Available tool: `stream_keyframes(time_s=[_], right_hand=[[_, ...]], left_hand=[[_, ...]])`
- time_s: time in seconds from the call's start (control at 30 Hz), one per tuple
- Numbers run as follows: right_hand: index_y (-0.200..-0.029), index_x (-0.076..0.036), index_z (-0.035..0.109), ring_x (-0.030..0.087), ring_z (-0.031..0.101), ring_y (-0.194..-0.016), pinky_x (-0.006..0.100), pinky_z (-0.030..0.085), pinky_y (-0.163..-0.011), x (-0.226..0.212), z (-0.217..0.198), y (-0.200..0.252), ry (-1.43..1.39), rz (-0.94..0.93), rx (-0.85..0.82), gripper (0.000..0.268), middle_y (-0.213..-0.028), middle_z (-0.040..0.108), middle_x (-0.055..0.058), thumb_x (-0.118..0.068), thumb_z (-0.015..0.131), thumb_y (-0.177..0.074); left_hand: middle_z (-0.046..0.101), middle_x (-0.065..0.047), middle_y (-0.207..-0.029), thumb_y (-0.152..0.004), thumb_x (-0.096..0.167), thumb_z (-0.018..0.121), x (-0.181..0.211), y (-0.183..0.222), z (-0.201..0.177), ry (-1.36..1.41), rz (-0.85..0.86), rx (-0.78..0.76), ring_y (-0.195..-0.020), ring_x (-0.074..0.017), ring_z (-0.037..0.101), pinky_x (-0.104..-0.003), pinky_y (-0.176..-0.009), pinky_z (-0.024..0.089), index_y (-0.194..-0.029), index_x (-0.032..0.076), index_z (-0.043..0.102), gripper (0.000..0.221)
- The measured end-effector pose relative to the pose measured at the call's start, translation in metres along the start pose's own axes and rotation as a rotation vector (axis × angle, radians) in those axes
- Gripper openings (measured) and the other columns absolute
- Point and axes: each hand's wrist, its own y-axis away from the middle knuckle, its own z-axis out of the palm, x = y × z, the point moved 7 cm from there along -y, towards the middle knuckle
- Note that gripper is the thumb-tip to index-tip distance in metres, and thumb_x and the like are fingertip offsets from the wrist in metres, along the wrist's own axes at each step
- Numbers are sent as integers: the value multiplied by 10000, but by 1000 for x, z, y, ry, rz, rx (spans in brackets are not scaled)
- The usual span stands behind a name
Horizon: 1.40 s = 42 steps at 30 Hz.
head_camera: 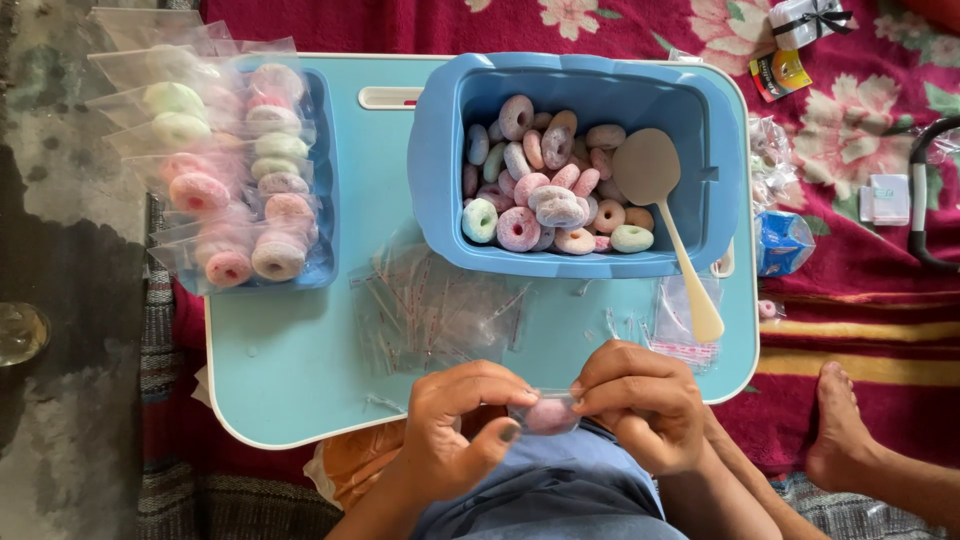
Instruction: Packing small donut-shaped items into individual plastic bags using a spoon and hands.
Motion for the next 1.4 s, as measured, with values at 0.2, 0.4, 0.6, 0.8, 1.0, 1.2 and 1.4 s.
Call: stream_keyframes(time_s=[0.2,0.4,0.6,0.8,1.0,1.2,1.4], right_hand=[[-909,-61,741,221,697,-754,305,575,-687,-2,1,-4,53,-45,-37,305,-876,713,109,-258,530,-1007],[-916,-49,663,224,696,-751,336,562,-713,10,0,8,-66,-39,167,127,-836,712,118,-161,717,-891],[-1388,-88,517,240,734,-1093,392,534,-1030,19,19,13,-163,58,136,556,-1062,792,117,-150,796,-910],[-1284,-96,585,246,723,-974,369,586,-925,24,10,23,-165,37,287,396,-992,795,101,39,696,-929],[-1267,-98,574,237,716,-880,359,608,-857,19,6,24,-129,23,322,315,-965,783,101,-56,681,-973],[-1381,-64,515,220,746,-937,361,570,-939,30,4,26,-123,183,305,502,-996,761,143,-296,702,-976],[-1309,-71,554,199,764,-893,359,562,-957,35,18,28,-138,177,271,442,-893,788,94,-32,743,-912]], left_hand=[[742,-90,-852,-888,65,775,2,-5,2,-143,6,58,-750,-200,730,-278,-664,606,-957,67,707,97],[756,-48,-897,-927,120,739,-8,2,-3,-171,-40,123,-809,-159,745,-315,-800,646,-1143,101,663,229],[706,-37,-927,-970,50,690,5,-3,6,-227,125,54,-856,-210,690,-355,-845,590,-1183,102,625,229],[730,-71,-956,-941,44,730,1,2,-2,-171,78,114,-835,-214,705,-312,-759,612,-1094,97,659,177],[747,-96,-934,-877,45,805,-19,11,-4,12,-29,164,-863,-218,726,-299,-722,611,-1034,98,701,195],[780,-46,-877,-895,80,791,-35,20,-11,50,-139,247,-906,-185,793,-357,-936,643,-1125,98,669,261],[785,-37,-865,-890,112,796,-29,17,-16,-62,-118,242,-889,-163,795,-356,-940,647,-1105,120,687,241]])
